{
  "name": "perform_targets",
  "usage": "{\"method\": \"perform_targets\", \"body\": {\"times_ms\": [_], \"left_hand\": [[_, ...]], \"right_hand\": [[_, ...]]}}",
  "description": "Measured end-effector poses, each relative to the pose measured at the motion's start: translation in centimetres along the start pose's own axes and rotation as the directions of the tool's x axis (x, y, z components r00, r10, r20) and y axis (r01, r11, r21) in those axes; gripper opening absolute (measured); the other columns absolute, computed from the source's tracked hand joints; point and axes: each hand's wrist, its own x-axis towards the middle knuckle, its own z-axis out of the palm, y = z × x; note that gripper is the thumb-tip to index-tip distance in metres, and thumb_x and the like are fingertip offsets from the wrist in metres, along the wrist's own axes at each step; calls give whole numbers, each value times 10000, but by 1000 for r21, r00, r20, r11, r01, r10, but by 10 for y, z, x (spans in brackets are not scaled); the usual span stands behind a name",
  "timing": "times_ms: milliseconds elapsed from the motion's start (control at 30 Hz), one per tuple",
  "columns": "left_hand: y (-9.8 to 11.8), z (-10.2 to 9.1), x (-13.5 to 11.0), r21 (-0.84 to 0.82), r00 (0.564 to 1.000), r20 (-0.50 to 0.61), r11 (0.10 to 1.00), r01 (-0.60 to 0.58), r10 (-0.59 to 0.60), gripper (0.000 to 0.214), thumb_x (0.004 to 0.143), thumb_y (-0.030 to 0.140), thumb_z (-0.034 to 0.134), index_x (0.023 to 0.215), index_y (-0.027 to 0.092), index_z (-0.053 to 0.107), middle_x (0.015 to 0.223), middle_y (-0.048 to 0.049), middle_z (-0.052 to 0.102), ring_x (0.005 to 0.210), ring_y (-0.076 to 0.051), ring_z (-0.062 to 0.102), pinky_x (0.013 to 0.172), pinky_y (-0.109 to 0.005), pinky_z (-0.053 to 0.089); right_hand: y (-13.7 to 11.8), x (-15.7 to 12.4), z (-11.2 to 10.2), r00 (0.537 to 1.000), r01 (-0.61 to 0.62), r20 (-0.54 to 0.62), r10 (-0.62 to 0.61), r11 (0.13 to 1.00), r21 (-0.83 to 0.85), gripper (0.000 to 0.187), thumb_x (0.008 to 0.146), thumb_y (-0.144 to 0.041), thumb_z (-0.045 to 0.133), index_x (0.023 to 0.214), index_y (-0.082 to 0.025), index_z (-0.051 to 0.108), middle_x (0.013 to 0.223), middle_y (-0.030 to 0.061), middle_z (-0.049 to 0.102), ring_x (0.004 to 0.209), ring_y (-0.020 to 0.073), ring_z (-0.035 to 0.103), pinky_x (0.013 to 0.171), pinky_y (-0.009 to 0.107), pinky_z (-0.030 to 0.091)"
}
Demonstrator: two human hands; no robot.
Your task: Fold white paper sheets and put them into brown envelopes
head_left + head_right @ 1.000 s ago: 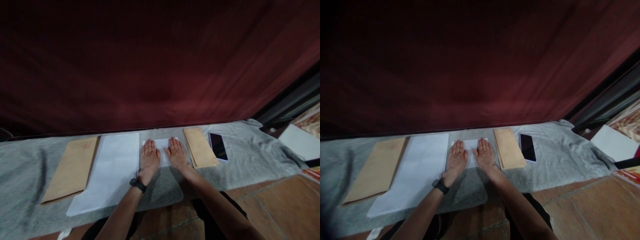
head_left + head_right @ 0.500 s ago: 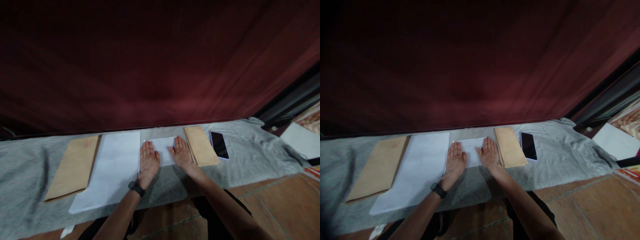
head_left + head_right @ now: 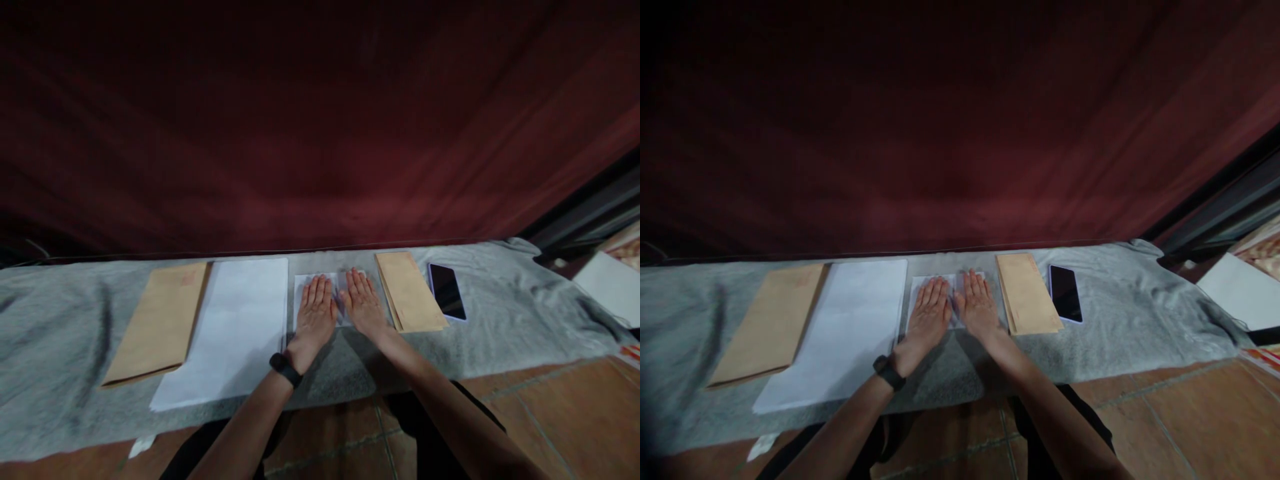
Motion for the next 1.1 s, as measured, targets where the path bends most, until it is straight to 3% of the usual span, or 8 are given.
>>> {"method": "perform_targets", "body": {"times_ms": [100,233,567,800,1100], "left_hand": [[5,2,5,-11,999,51,1000,-10,11,587,985,241,269,1550,89,308,1613,-123,348,1529,-252,213,1253,-476,179],[3,3,10,2,995,96,1000,-4,4,583,990,236,245,1546,75,314,1616,-133,336,1525,-247,228,1251,-461,175],[-17,7,6,45,996,34,996,80,-82,620,1019,407,275,1549,88,312,1624,-149,306,1522,-256,240,1246,-452,167],[-23,2,-1,19,998,57,1000,-1,0,714,976,573,388,1557,166,311,1647,-138,257,1533,-281,198,1246,-473,145],[-26,-2,-6,4,998,49,999,-36,36,690,976,580,394,1545,193,343,1639,-132,287,1523,-291,227,1245,-493,139]], "right_hand": [[-10,2,0,994,75,70,-82,993,88,585,1074,-410,197,1540,-98,362,1602,120,353,1507,214,268,1226,424,246],[-14,4,5,989,94,104,-103,991,91,590,1078,-411,188,1517,-80,402,1571,129,407,1494,211,300,1228,419,234],[4,-2,11,999,35,-9,-36,995,-89,602,1049,-456,365,1522,-85,396,1581,179,366,1461,286,360,1187,453,274],[14,-4,13,999,34,-14,-35,995,-95,651,1042,-446,349,1532,-18,341,1568,220,371,1472,296,337,1193,475,266],[27,-11,8,999,34,29,-31,993,-117,702,1049,-489,280,1540,12,295,1589,246,315,1490,317,289,1188,500,268]]}}
